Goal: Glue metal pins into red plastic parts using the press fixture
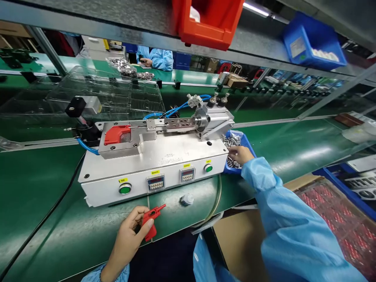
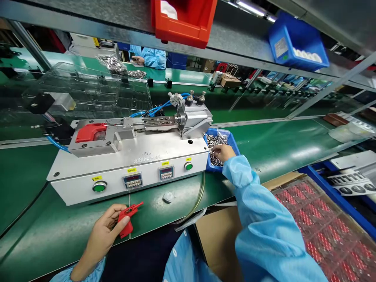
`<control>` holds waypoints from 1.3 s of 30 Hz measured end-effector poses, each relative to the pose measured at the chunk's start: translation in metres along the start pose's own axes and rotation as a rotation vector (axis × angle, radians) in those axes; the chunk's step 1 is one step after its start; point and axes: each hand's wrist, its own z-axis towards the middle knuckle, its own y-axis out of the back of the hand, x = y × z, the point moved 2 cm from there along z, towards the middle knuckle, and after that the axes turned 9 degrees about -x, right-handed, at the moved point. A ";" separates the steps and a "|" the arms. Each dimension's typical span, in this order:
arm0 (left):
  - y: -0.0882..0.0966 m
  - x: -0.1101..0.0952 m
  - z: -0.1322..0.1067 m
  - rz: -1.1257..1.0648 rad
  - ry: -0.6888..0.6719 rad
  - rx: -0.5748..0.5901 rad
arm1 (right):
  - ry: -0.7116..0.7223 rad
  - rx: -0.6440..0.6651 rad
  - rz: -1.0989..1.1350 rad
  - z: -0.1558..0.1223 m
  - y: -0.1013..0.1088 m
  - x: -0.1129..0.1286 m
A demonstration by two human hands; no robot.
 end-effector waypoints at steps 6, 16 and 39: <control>-0.005 -0.004 -0.002 -0.108 0.069 -0.009 | 0.003 -0.033 0.279 -0.035 0.058 0.014; -0.016 -0.013 0.019 -0.181 -0.032 0.081 | 0.440 0.088 0.619 -0.056 0.079 0.182; -0.007 -0.021 0.021 -0.188 -0.129 0.108 | 1.047 -0.136 0.148 0.013 -0.033 0.319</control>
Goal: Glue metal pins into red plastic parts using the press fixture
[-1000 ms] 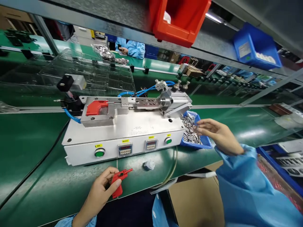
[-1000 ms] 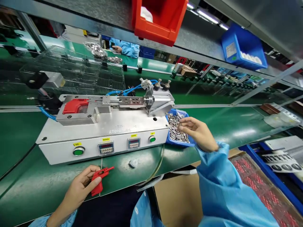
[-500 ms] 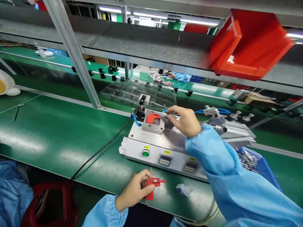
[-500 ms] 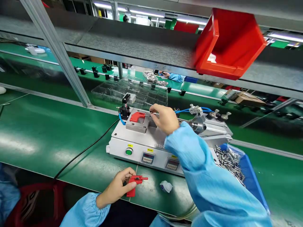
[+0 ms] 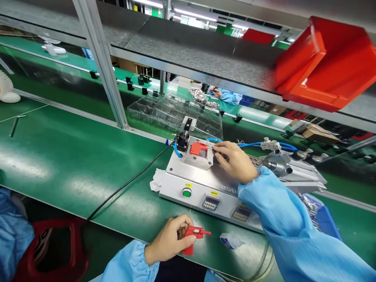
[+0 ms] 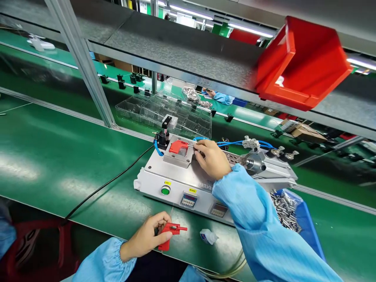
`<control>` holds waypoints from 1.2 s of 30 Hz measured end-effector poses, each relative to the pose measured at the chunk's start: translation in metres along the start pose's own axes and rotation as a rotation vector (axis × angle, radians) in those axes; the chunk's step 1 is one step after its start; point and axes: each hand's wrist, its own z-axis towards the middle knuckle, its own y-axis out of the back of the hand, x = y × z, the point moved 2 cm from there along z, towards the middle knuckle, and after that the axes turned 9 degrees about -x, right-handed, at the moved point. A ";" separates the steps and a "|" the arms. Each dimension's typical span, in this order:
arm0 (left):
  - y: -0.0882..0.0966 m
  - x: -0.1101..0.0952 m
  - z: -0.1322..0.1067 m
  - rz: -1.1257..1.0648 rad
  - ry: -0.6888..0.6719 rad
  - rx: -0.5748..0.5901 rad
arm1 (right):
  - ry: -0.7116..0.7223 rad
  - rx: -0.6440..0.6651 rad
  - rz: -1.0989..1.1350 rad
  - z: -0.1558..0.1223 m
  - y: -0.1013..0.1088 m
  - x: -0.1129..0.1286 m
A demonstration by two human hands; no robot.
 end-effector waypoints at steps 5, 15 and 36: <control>0.002 -0.001 0.001 -0.029 -0.019 -0.033 | 0.001 0.026 0.012 0.000 0.001 0.001; 0.000 0.001 0.001 -0.048 -0.009 -0.020 | 0.077 0.086 0.075 0.038 -0.012 0.022; 0.007 0.004 -0.009 -0.375 0.197 -0.057 | -0.143 -0.061 0.079 -0.112 0.040 0.009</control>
